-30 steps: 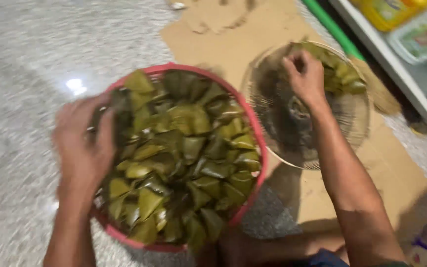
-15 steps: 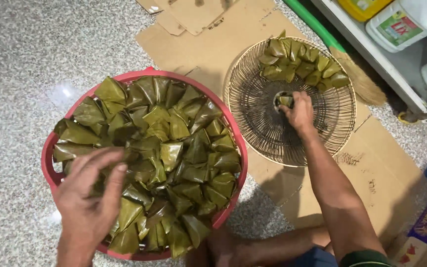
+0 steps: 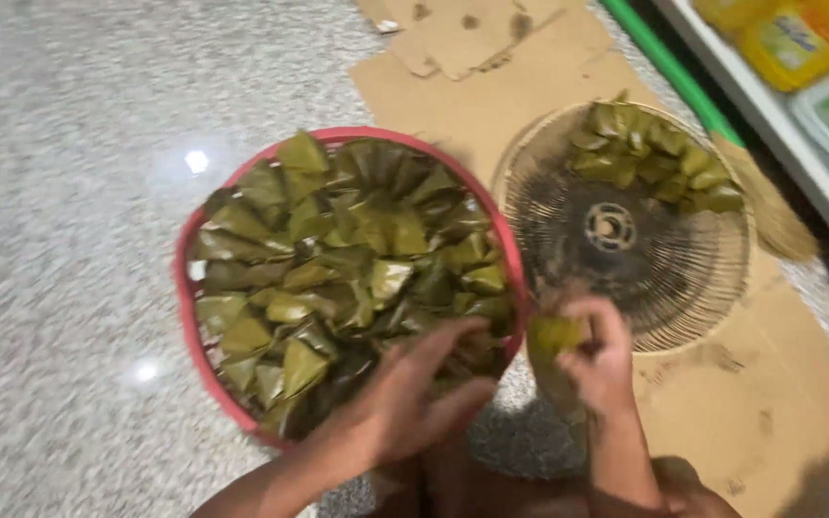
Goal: Sorting and arranging leaf-wrapped food packets between a plastic basket and a metal fan grill for cooling or drying.
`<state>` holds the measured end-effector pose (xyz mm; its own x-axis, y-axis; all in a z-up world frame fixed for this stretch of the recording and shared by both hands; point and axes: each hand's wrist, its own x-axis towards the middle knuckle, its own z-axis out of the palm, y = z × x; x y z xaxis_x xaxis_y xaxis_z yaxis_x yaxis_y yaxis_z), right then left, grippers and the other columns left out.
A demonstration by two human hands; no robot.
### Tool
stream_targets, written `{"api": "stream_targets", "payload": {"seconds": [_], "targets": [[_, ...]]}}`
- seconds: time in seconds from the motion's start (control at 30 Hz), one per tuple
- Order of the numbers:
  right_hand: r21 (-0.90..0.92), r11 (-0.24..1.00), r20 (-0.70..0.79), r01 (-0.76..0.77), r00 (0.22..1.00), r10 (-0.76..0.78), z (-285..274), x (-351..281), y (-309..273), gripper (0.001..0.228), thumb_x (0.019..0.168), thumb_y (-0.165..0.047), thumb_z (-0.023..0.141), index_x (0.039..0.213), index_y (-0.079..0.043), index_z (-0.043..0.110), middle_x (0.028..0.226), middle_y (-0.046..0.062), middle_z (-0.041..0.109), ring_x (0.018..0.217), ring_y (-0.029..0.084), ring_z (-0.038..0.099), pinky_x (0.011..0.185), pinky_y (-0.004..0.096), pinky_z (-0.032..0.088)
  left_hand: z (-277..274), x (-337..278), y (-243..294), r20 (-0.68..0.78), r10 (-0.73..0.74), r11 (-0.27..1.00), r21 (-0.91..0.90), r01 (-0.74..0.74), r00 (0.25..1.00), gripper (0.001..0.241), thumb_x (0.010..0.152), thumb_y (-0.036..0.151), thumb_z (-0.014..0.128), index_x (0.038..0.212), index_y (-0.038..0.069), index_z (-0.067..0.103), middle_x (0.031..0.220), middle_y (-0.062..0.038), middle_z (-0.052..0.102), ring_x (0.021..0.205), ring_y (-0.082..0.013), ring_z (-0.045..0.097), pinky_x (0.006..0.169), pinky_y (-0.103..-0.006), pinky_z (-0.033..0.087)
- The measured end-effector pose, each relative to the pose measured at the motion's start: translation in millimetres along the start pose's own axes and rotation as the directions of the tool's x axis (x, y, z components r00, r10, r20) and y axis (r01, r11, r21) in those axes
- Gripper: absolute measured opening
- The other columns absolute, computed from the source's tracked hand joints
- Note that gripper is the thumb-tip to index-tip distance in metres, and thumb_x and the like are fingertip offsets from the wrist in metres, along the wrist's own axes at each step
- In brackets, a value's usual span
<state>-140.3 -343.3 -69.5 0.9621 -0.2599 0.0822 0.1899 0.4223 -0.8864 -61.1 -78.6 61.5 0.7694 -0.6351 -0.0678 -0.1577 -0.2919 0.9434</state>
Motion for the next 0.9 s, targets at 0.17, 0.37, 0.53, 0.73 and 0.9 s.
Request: {"api": "stream_targets", "payload": {"seconds": [0.17,0.37,0.53,0.73,0.9], "targets": [[-0.651,0.742,0.288,0.158,0.956,0.049,18,-24,-3,0.081,0.051,0.004,0.090,0.126,-0.004,0.061,0.130,0.015,0.068,0.119,0.028,0.069,0.106,0.038,0.058,21,-3,-21,0.094,0.145,0.987,-0.077,-0.138,0.985,0.057,0.088,0.017,0.070,0.139,0.005,0.050,0.133,-0.018,0.058,0.114,-0.0326,0.062,0.098,-0.0483,0.057],[-0.755,0.587,0.409,0.293,0.910,0.071,44,-18,-19,0.081,0.060,-0.001,0.087,0.135,-0.007,0.056,0.139,0.012,0.063,0.129,0.026,0.065,0.114,0.038,0.054,16,-9,-20,0.081,0.124,0.988,-0.098,-0.116,0.989,0.057,0.081,0.011,0.073,0.133,-0.003,0.052,0.131,-0.020,0.058,0.107,-0.0315,0.065,0.089,-0.0421,0.062],[-0.783,0.550,0.387,0.292,0.920,0.063,46,-22,-14,0.084,0.058,-0.004,0.088,0.136,-0.009,0.055,0.146,0.011,0.054,0.134,0.027,0.058,0.111,0.038,0.055,20,-11,-26,0.042,0.154,0.974,-0.177,-0.145,0.987,0.050,0.080,0.002,0.073,0.126,-0.005,0.054,0.115,-0.019,0.062,0.087,-0.0258,0.065,0.072,-0.0320,0.063],[-0.705,0.637,0.244,0.312,0.950,-0.195,-1,-37,-11,0.079,0.059,-0.013,0.085,0.132,-0.007,0.054,0.145,0.018,0.055,0.129,0.031,0.062,0.115,0.044,0.056,-30,-24,-30,-0.067,-0.029,0.995,-0.095,0.023,0.997,0.063,0.081,0.015,0.077,0.136,0.013,0.048,0.128,-0.016,0.061,0.112,-0.0310,0.065,0.081,-0.0449,0.063],[-0.693,0.668,0.048,0.272,0.941,-0.334,-50,-52,-10,0.059,0.083,0.007,0.066,0.137,0.006,0.041,0.145,0.029,0.050,0.123,0.035,0.062,0.105,0.042,0.060,-93,-30,-58,-0.450,0.002,0.997,-0.073,-0.039,0.893,0.058,0.081,0.005,0.069,0.136,0.014,0.052,0.132,-0.011,0.063,0.111,-0.0256,0.065,0.087,-0.0402,0.063]]}}
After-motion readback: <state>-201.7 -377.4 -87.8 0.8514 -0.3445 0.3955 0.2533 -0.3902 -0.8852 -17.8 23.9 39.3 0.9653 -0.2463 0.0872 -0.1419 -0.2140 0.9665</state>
